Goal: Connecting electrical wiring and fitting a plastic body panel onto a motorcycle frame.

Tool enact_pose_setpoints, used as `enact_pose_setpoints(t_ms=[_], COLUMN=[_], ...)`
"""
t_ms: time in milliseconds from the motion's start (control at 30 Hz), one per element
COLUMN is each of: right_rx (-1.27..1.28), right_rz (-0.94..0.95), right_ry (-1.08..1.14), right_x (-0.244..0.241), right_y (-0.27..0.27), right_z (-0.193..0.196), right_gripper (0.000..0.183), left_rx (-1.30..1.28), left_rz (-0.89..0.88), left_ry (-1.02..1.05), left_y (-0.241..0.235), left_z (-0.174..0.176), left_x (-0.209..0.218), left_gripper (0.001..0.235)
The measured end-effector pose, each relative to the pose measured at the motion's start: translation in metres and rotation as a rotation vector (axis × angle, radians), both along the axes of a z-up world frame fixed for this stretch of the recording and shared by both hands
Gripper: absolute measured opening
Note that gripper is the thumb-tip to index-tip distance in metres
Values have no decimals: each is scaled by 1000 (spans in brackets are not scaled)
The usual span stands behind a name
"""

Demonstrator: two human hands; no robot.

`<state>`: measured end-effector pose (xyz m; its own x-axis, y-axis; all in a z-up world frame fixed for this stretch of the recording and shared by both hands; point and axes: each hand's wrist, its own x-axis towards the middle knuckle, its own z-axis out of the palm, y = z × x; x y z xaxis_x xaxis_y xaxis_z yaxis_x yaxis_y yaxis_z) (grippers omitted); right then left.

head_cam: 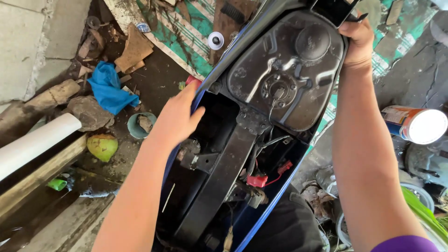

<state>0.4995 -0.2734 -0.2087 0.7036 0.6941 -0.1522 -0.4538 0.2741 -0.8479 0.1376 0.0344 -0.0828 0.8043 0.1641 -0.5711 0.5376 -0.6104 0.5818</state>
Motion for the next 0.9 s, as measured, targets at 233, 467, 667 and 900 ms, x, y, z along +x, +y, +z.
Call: enact_pose_setpoints(t_ms=[233, 467, 667, 900], right_rx=[-21, 17, 10, 3], right_rz=[3, 6, -4, 4], right_ry=[-104, -30, 59, 102], right_x=[17, 6, -5, -9], right_y=[-11, -3, 6, 7], right_z=[-30, -12, 4, 15], right_gripper=[30, 27, 49, 47], left_rx=[91, 158, 298, 302], left_rz=[-106, -21, 12, 21], left_ry=[-368, -338, -442, -504], left_y=[-1, -6, -17, -9], left_z=[-73, -75, -96, -106], left_x=[-1, 5, 8, 12], left_gripper=[56, 54, 37, 42])
